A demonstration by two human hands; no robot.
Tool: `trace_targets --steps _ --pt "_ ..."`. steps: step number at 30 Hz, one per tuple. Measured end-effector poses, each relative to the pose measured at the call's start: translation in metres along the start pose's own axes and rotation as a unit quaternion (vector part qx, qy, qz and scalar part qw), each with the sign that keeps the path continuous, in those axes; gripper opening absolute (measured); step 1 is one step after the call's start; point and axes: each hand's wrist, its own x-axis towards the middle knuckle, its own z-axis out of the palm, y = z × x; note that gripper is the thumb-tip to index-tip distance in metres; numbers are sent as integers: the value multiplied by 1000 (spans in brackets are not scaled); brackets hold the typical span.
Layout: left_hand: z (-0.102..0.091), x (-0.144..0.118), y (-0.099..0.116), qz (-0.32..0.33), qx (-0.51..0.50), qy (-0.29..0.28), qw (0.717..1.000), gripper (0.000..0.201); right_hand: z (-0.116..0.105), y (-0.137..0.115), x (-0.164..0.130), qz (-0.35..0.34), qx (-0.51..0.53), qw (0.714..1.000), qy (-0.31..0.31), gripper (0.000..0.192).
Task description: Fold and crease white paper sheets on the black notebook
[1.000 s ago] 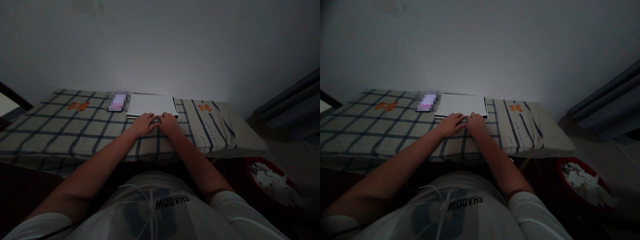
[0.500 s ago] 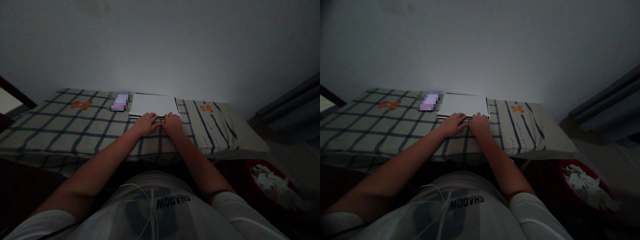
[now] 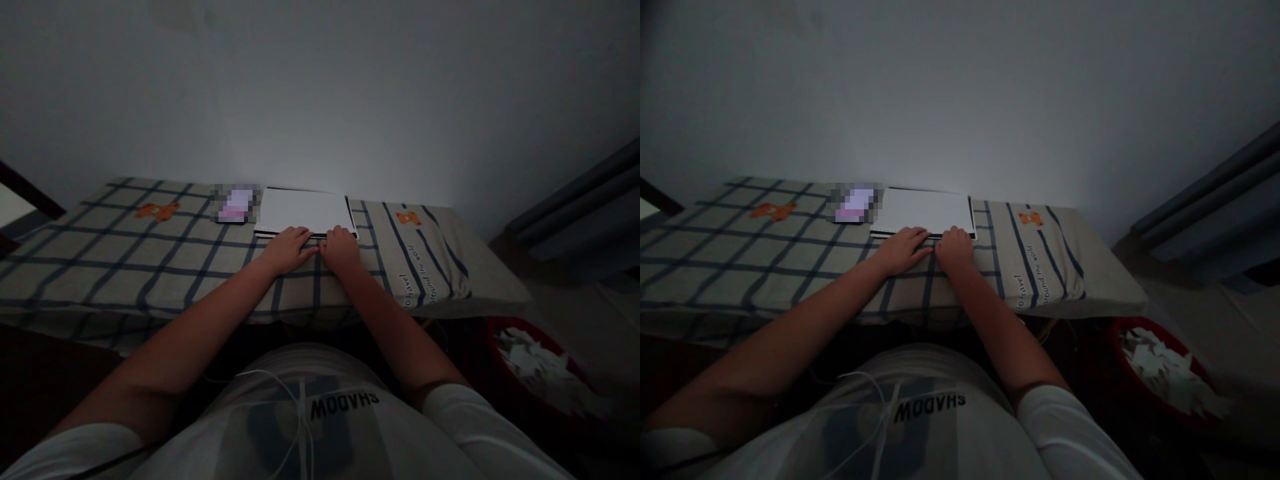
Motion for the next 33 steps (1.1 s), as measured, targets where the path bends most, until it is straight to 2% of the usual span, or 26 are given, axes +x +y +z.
trace_targets --steps 6,11,19,25,33 --pt "2 1 1 -12 -5 5 1000 52 -3 -3 0 22 -12 999 -22 37" --pt "4 2 2 -49 12 18 999 52 -2 -4 0 56 -11 998 -13 41" --pt "3 -1 3 -50 53 23 997 53 -1 -1 1 71 -4 997 -3 38" --pt "-1 -1 4 -44 51 27 997 52 -3 5 2 33 -4 999 1 29" --pt "9 3 -5 29 1 5 1000 52 -6 8 7 -22 19 1000 -12 32"
